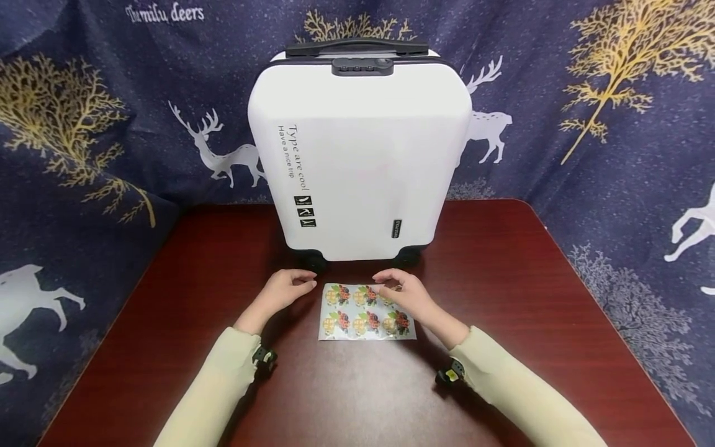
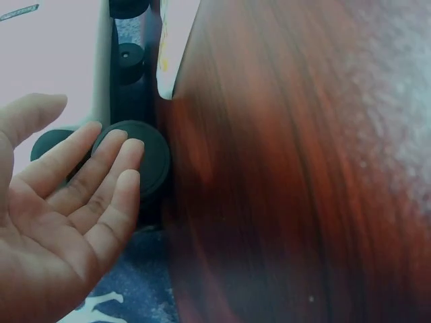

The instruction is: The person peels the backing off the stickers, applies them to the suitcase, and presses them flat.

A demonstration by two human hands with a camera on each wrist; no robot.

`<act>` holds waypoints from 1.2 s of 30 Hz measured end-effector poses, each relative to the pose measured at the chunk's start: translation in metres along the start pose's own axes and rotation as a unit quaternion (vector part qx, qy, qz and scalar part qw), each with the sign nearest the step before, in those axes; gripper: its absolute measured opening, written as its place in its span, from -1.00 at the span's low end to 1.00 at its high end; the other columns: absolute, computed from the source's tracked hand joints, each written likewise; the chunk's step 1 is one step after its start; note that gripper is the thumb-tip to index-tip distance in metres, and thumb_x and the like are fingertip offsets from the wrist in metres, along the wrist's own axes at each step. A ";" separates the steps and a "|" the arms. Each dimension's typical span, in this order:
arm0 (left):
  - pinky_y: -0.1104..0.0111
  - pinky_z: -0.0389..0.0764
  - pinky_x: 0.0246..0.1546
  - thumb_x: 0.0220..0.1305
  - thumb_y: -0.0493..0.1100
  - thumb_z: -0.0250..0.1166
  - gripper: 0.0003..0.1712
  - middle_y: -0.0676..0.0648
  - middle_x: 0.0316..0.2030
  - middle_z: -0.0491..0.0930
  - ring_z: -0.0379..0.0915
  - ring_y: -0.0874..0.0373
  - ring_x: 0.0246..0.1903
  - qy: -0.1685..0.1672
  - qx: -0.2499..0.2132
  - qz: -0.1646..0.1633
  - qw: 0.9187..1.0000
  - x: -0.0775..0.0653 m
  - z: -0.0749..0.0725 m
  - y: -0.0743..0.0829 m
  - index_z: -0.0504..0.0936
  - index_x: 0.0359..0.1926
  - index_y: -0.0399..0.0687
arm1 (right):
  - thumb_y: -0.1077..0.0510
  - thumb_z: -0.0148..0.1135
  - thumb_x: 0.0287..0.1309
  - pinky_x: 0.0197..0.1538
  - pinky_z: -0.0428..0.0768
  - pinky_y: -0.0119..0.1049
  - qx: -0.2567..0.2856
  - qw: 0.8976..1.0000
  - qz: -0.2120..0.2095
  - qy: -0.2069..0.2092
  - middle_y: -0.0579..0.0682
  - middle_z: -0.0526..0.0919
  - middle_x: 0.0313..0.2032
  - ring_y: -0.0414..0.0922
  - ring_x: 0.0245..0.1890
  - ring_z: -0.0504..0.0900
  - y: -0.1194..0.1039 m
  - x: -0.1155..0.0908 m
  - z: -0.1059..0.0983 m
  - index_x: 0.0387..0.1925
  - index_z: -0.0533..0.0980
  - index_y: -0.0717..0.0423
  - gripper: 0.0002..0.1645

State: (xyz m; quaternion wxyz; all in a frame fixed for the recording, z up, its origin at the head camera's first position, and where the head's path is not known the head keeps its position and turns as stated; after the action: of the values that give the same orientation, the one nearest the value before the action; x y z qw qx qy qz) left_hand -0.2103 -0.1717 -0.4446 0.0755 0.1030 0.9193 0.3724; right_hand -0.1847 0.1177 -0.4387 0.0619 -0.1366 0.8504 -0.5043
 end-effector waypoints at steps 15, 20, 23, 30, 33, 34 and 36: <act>0.03 0.55 0.15 0.34 -0.13 0.23 -0.63 -0.28 0.03 0.68 0.55 -0.15 0.12 -0.020 0.018 0.006 1.000 0.012 0.005 0.002 0.67 0.05 -0.26 | 0.17 0.28 0.23 -0.18 0.57 -0.33 -0.031 0.998 0.010 -0.048 0.16 0.68 0.00 -0.02 -0.10 0.63 -0.007 0.016 0.013 0.06 0.58 0.22 -0.62; 0.03 0.56 0.12 0.33 -0.14 0.23 -0.65 -0.28 0.01 0.69 0.56 -0.15 0.09 -0.032 0.029 0.013 0.999 0.016 0.009 0.002 0.68 0.02 -0.27 | 0.17 0.30 0.20 -0.15 0.60 -0.31 -0.029 0.998 0.013 -0.059 0.16 0.67 0.03 -0.04 -0.10 0.64 -0.008 0.022 0.019 0.05 0.58 0.20 -0.61; 0.04 0.57 0.12 0.33 -0.14 0.23 -0.65 -0.27 0.01 0.69 0.57 -0.14 0.08 -0.038 0.034 0.012 0.999 0.019 0.011 0.000 0.69 0.02 -0.26 | 0.14 0.30 0.20 -0.07 0.59 -0.27 -0.040 0.997 0.016 -0.059 0.12 0.68 0.01 -0.06 -0.08 0.63 -0.008 0.025 0.023 0.04 0.60 0.16 -0.62; 0.08 0.60 0.06 0.32 -0.12 0.22 -0.63 -0.26 0.01 0.68 0.59 -0.08 0.00 -0.055 0.053 0.013 0.997 0.023 0.015 0.001 0.68 0.03 -0.26 | 0.11 0.31 0.22 -0.03 0.59 -0.23 -0.047 0.996 0.031 -0.063 0.10 0.68 0.00 -0.06 -0.08 0.61 -0.008 0.030 0.031 0.05 0.60 0.13 -0.63; 0.10 0.61 0.03 0.32 -0.12 0.22 -0.62 -0.25 0.01 0.68 0.60 -0.04 -0.04 -0.064 0.058 0.012 0.996 0.024 0.015 0.003 0.68 0.04 -0.26 | 0.12 0.30 0.23 -0.01 0.59 -0.22 -0.044 0.996 0.034 -0.067 0.12 0.67 0.03 -0.05 -0.06 0.61 -0.008 0.031 0.033 0.06 0.60 0.16 -0.61; 0.11 0.61 0.02 0.31 -0.13 0.22 -0.62 -0.25 0.01 0.68 0.60 -0.03 -0.06 -0.065 0.059 0.013 0.996 0.024 0.014 0.004 0.68 0.04 -0.26 | 0.12 0.29 0.23 -0.01 0.60 -0.22 -0.045 0.996 0.035 -0.070 0.13 0.67 0.04 -0.04 -0.05 0.61 -0.008 0.031 0.033 0.07 0.60 0.17 -0.61; 0.12 0.62 0.01 0.31 -0.13 0.23 -0.62 -0.25 0.01 0.69 0.60 0.01 -0.11 -0.069 0.058 0.012 0.996 0.025 0.014 0.005 0.67 0.04 -0.27 | 0.13 0.29 0.24 -0.01 0.60 -0.22 -0.045 0.996 0.037 -0.074 0.14 0.66 0.06 -0.04 -0.04 0.61 -0.009 0.032 0.034 0.07 0.60 0.17 -0.61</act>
State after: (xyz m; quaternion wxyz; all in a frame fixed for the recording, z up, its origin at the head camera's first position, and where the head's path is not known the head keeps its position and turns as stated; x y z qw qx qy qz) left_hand -0.2306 -0.1529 -0.4521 0.1284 0.1436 0.9307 0.3109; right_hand -0.2052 0.0760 -0.4462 0.1367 -0.1445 0.8697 -0.4518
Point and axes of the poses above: each hand's wrist, its own x-axis towards the middle knuckle, its own z-axis out of the palm, y = z × x, the point moved 1 cm from there along x, towards the middle knuckle
